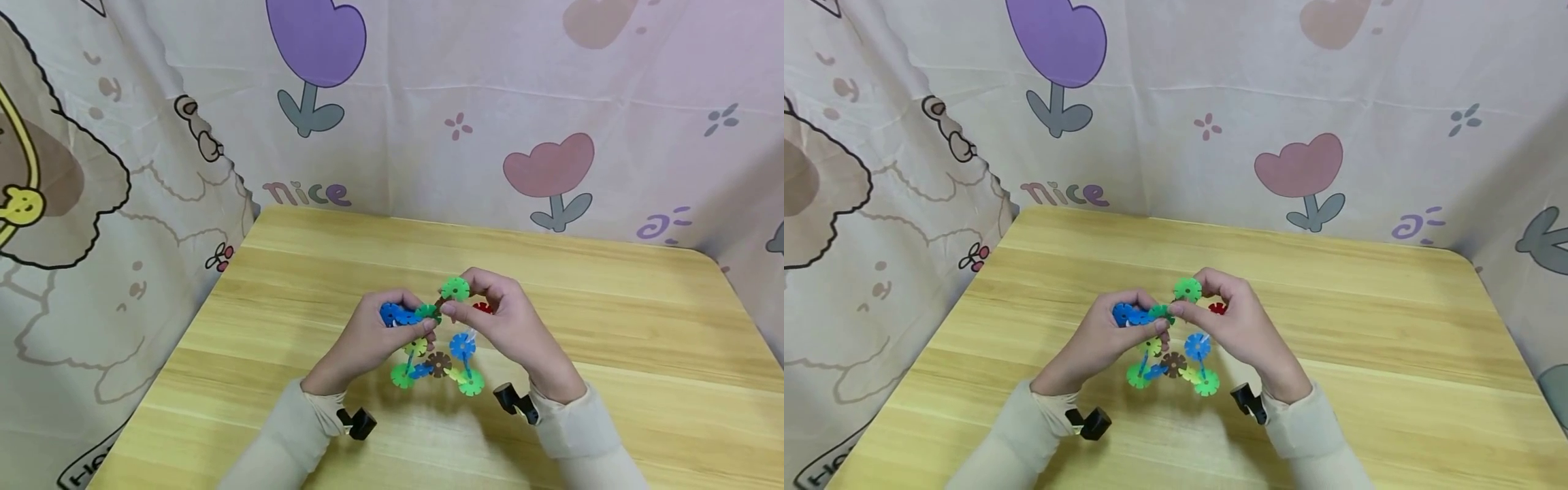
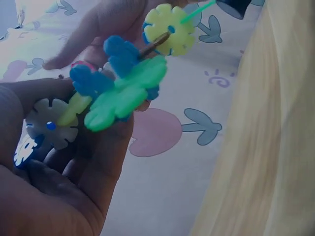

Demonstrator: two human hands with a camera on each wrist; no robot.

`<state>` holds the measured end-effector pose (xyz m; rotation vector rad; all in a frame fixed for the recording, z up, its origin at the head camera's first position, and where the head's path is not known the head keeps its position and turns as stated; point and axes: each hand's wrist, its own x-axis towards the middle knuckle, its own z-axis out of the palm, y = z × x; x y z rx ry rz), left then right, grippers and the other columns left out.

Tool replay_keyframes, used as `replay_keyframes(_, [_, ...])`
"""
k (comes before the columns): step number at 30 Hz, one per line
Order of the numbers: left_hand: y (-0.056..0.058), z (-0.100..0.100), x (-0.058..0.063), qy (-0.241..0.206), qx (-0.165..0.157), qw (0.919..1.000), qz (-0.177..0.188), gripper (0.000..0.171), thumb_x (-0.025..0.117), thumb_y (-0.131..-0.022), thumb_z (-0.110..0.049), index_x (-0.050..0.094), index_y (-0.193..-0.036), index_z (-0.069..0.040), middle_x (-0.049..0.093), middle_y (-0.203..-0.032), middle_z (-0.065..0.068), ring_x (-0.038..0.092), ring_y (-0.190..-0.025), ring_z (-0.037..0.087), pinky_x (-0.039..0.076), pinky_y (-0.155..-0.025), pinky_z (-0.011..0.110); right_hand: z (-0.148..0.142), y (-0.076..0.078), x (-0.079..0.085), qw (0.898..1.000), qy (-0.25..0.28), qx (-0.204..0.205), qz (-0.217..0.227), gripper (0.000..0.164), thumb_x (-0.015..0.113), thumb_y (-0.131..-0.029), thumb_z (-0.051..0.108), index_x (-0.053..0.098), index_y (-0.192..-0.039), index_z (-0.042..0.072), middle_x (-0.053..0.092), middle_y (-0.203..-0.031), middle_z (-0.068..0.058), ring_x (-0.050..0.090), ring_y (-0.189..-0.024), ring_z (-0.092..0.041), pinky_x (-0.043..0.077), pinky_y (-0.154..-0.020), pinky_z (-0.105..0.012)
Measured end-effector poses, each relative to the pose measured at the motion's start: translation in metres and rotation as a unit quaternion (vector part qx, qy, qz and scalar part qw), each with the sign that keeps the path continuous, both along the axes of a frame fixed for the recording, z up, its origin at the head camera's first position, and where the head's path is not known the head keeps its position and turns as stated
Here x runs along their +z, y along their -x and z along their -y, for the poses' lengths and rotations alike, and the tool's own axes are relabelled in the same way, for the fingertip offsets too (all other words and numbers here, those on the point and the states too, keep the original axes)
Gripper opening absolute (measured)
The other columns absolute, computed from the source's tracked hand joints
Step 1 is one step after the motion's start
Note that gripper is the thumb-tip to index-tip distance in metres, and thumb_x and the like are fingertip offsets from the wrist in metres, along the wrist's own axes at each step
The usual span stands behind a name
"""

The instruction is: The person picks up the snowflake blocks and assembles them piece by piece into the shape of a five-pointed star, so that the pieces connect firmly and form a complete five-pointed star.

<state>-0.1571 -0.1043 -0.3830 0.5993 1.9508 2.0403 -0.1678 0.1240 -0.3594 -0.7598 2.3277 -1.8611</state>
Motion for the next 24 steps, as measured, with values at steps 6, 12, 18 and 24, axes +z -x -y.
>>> replay_keyframes(6, [0.0, 0.002, 0.001, 0.0, 0.023, 0.9995, 0.021, 0.017, 0.076, -0.096, -0.011, 0.065, -0.104, -0.001, 0.074, -0.094, 0.014, 0.074, -0.088, 0.032, 0.063, -0.083, 0.04, -0.009, 0.008, -0.001, 0.999, -0.018, -0.019, -0.018, 0.026, 0.052, -0.11, 0.013, 0.064, -0.131, 0.003, 0.069, -0.111, -0.01, 0.066, -0.097, -0.024, 0.057, -0.082, -0.027])
replay_keyframes(12, [0.004, 0.011, 0.004, -0.013, 0.037, 0.9992, 0.004, 0.021, 0.063, -0.106, -0.022, 0.064, -0.107, 0.0, 0.074, -0.097, 0.015, 0.073, -0.09, 0.029, 0.061, -0.072, 0.032, -0.01, 0.014, -0.005, 1.0, -0.003, 0.001, 0.02, 0.036, 0.044, -0.113, 0.017, 0.051, -0.142, -0.002, 0.061, -0.123, -0.019, 0.065, -0.103, -0.027, 0.058, -0.09, -0.031])
replay_keyframes(18, [0.007, 0.022, 0.009, -0.082, 0.005, 0.9965, 0.008, 0.014, 0.063, -0.104, -0.016, 0.062, -0.107, -0.002, 0.074, -0.097, 0.011, 0.073, -0.091, 0.02, 0.059, -0.073, 0.028, -0.007, 0.02, -0.011, 0.997, 0.003, -0.006, 0.073, 0.05, 0.029, -0.116, 0.034, 0.042, -0.149, -0.001, 0.055, -0.123, -0.022, 0.058, -0.105, -0.028, 0.058, -0.089, -0.031])
replay_keyframes(24, [0.009, 0.028, 0.01, -0.11, -0.065, 0.9918, 0.001, 0.035, 0.065, -0.101, -0.009, 0.055, -0.13, 0.008, 0.074, -0.106, 0.009, 0.073, -0.096, 0.021, 0.061, -0.08, 0.028, -0.011, 0.031, -0.029, 0.992, -0.062, 0.017, 0.106, 0.05, 0.028, -0.116, 0.032, 0.056, -0.133, -0.005, 0.062, -0.12, -0.022, 0.059, -0.103, -0.028, 0.056, -0.088, -0.034])
